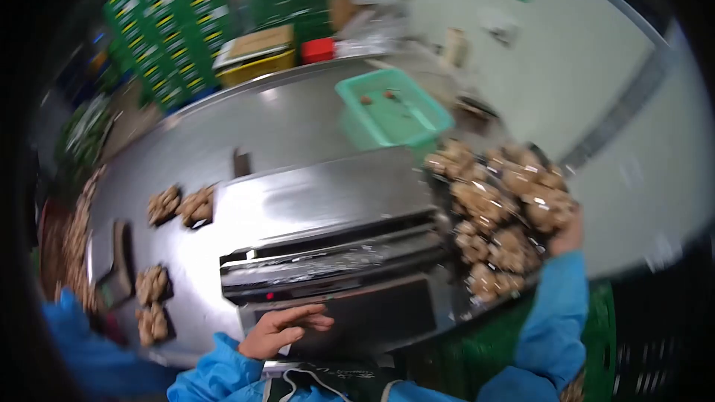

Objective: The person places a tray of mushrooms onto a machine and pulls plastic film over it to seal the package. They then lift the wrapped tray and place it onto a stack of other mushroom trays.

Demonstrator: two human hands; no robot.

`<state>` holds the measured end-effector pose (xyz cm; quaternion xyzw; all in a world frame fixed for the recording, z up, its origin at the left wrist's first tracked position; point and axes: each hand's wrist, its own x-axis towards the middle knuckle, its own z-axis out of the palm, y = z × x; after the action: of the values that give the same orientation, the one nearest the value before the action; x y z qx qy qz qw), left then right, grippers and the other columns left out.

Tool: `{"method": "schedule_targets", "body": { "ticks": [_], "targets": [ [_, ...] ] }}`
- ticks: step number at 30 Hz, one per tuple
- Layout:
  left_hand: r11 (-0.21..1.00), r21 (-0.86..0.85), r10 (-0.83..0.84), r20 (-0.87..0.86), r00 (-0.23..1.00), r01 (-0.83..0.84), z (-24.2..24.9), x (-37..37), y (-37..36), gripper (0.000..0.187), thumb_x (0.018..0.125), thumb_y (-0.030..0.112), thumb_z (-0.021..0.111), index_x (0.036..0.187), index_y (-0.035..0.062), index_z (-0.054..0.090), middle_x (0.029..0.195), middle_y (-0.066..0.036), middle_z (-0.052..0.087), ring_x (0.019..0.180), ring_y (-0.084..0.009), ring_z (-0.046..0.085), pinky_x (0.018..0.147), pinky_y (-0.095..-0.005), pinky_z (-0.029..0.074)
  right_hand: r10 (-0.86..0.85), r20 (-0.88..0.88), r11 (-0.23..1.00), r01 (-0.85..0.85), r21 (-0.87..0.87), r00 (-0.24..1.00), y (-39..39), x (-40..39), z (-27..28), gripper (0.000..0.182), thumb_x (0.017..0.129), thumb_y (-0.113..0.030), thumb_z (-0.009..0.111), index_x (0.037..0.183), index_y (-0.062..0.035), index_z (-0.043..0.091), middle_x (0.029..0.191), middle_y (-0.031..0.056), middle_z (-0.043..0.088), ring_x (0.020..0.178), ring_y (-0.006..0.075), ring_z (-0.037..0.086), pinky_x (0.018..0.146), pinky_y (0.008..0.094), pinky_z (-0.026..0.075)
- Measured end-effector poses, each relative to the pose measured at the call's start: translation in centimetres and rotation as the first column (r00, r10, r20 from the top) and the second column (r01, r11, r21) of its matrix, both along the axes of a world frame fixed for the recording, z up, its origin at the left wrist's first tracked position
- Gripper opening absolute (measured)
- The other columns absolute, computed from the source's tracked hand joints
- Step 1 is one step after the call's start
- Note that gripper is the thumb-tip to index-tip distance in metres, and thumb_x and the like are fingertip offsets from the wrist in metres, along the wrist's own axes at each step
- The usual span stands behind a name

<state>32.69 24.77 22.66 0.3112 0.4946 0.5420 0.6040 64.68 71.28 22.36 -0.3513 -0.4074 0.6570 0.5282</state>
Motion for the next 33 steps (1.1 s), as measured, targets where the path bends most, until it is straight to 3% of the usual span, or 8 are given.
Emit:
{"method": "schedule_targets", "body": {
  "ticks": [3,5,8,20,24,27,30,33],
  "targets": [
    [0.984,0.021,0.179,-0.032,0.983,-0.178,0.5,-2.4,-3.0,0.047,0.089,0.014,0.05,0.132,0.0022,0.038,0.119,-0.013,0.055,0.108,-0.0187,0.053,0.092,-0.0297,0.04,-0.113,0.221,0.882,0.2,-0.428,0.969,8.6,1.0,-1.7,0.054,0.091,-0.048,0.038,0.11,-0.001,0.055,0.095,0.0129,0.063,0.083,0.0272,0.061,0.076,0.0398,0.05],
    [0.9,0.042,0.435,-0.123,0.892,-0.433,0.0,-5.0,-5.9,0.042,0.089,0.016,0.05,0.128,0.0017,0.043,0.114,-0.012,0.058,0.104,-0.0185,0.055,0.089,-0.0301,0.042,-0.523,0.736,0.843,0.389,0.372,0.429,21.6,7.5,-9.6,0.05,0.09,-0.038,0.047,0.114,0.0053,0.052,0.111,0.0131,0.058,0.097,0.0257,0.056,0.083,0.0368,0.046],
    [0.673,0.097,0.716,-0.333,0.613,-0.733,-0.6,-11.7,-9.9,0.038,0.09,0.016,0.048,0.123,-0.003,0.046,0.114,-0.016,0.057,0.104,-0.0231,0.056,0.092,-0.0347,0.042,-0.509,0.571,0.753,0.01,0.658,0.644,14.3,-7.4,-6.3,0.041,0.09,-0.029,0.05,0.112,0.005,0.053,0.108,0.011,0.058,0.093,0.0234,0.057,0.082,0.035,0.046],
    [0.066,-0.011,0.918,-0.391,0.065,-0.998,-21.4,-41.2,-15.9,0.048,0.084,0.029,0.056,0.115,-0.0076,0.052,0.114,-0.019,0.056,0.106,-0.0268,0.052,0.092,-0.0316,0.038,0.964,0.259,0.042,-0.917,-0.395,-0.067,-30.9,-64.4,-6.8,0.025,0.087,-0.01,0.05,0.108,0.0033,0.049,0.098,0.0178,0.058,0.082,0.0257,0.062,0.066,0.0373,0.054],
    [0.121,-0.05,0.897,-0.422,0.131,-0.991,-25.3,-45.1,-14.8,0.048,0.085,0.032,0.052,0.112,-0.0081,0.054,0.108,-0.021,0.059,0.101,-0.0264,0.055,0.087,-0.0327,0.041,0.281,0.876,0.043,-0.907,-0.42,-0.392,-33.7,-72.9,-15.8,0.016,0.071,-0.006,0.058,0.083,0.0033,0.062,0.075,0.014,0.063,0.07,0.0265,0.063,0.062,0.0358,0.052],
    [0.196,-0.072,0.898,-0.387,0.209,-0.978,-24.9,-45.2,-14.1,0.05,0.086,0.033,0.051,0.114,-0.0076,0.052,0.109,-0.02,0.059,0.1,-0.0259,0.055,0.086,-0.0322,0.042,-0.571,0.816,-0.568,-0.676,-0.47,-0.087,-34.1,-74.2,-18.2,0.016,0.071,-0.014,0.061,0.076,0.0002,0.066,0.076,0.0148,0.065,0.071,0.0252,0.065,0.066,0.0336,0.052],
    [0.252,-0.109,0.949,-0.168,0.268,-0.961,-23.4,-44.3,-13.2,0.052,0.087,0.033,0.051,0.121,-0.0065,0.047,0.114,-0.018,0.056,0.104,-0.0251,0.054,0.088,-0.0327,0.041,0.125,0.81,0.025,-0.814,-0.58,-0.574,-35.8,-74.0,-18.6,0.016,0.074,-0.01,0.057,0.083,0.0011,0.063,0.076,0.0149,0.064,0.073,0.0282,0.064,0.064,0.0386,0.054],
    [0.216,-0.179,0.974,-0.035,0.226,-0.96,-23.0,-43.7,-13.5,0.056,0.088,0.031,0.051,0.129,-0.0045,0.037,0.124,-0.018,0.047,0.112,-0.0253,0.047,0.093,-0.0349,0.039,0.567,0.757,0.4,-0.694,-0.598,-0.325,-37.4,-73.6,-17.5,0.018,0.076,-0.005,0.052,0.092,0.0005,0.059,0.076,0.0136,0.06,0.07,0.0301,0.062,0.06,0.0432,0.054]
  ]
}}
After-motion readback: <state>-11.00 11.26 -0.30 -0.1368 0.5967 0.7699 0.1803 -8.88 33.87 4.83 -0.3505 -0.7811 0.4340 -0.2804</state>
